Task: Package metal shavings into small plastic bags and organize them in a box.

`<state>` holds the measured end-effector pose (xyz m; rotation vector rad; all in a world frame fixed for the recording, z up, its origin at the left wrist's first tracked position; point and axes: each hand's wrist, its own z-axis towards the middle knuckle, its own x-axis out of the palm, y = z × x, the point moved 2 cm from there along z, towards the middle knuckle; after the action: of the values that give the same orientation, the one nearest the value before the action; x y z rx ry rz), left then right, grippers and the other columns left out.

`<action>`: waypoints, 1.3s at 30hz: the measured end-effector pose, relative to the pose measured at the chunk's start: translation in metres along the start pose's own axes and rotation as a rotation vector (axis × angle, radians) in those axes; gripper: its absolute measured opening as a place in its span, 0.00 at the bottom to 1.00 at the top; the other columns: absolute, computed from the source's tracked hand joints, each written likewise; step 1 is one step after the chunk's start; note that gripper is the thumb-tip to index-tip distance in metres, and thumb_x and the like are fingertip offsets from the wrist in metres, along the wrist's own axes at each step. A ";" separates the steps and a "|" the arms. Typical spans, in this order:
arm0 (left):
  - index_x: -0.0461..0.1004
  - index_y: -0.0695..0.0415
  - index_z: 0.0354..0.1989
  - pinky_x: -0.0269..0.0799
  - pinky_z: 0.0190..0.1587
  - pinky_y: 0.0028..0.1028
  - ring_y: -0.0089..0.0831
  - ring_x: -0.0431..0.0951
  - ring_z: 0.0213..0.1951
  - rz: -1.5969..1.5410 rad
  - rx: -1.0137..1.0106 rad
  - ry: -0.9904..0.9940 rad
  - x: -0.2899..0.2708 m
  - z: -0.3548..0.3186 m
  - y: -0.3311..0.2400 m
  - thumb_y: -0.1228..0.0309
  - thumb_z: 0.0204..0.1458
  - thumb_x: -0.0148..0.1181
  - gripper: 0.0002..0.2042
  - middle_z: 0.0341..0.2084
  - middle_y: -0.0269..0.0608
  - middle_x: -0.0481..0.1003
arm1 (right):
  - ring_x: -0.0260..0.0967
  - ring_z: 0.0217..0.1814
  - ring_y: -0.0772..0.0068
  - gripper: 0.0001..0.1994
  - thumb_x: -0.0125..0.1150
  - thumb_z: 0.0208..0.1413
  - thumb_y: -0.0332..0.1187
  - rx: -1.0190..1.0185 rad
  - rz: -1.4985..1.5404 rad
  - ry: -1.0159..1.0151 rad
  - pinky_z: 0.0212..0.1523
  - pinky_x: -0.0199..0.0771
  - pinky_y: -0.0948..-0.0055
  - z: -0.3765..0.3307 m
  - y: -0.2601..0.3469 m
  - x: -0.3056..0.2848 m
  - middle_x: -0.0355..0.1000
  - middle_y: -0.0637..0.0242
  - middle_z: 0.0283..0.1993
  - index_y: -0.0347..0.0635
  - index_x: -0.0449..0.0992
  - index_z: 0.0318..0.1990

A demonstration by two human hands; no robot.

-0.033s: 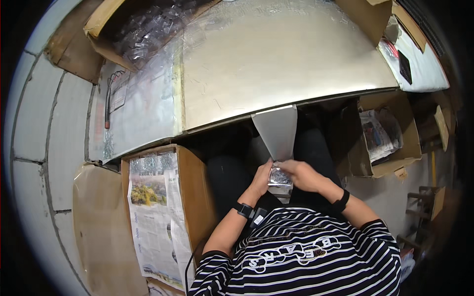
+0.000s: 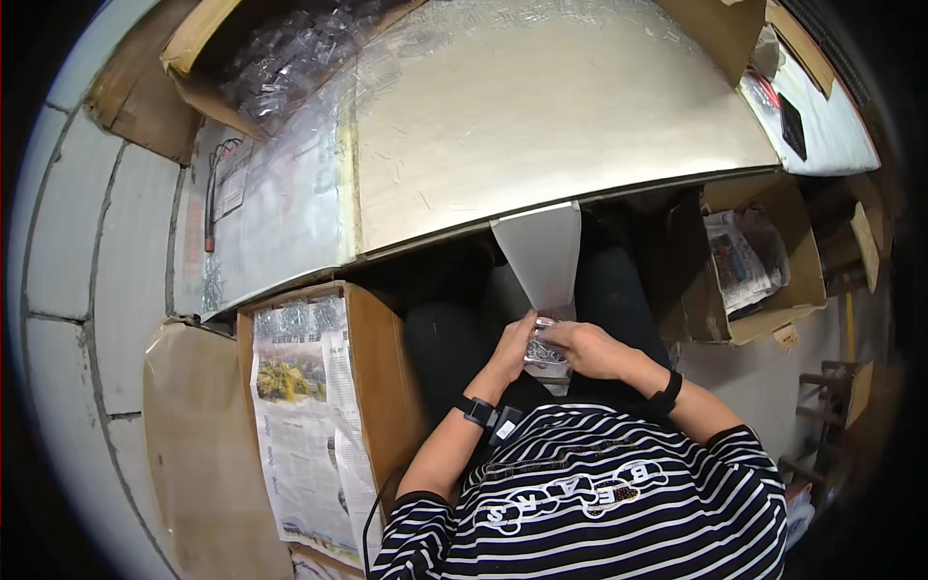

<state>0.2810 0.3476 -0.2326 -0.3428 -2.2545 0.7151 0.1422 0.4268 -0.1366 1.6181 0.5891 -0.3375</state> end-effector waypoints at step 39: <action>0.56 0.62 0.59 0.77 0.47 0.32 0.32 0.73 0.50 -0.077 0.406 0.099 0.078 -0.094 -0.117 0.77 0.51 0.58 0.27 0.50 0.43 0.67 | 0.56 0.66 0.53 0.20 0.51 0.56 0.25 -0.297 0.098 -0.555 0.64 0.58 0.61 0.023 0.078 -0.072 0.63 0.52 0.60 0.36 0.65 0.57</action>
<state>0.2905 0.3240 -0.0659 -0.0906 -1.9595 1.0636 0.1286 0.3875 -0.0361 1.1897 0.1252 -0.5718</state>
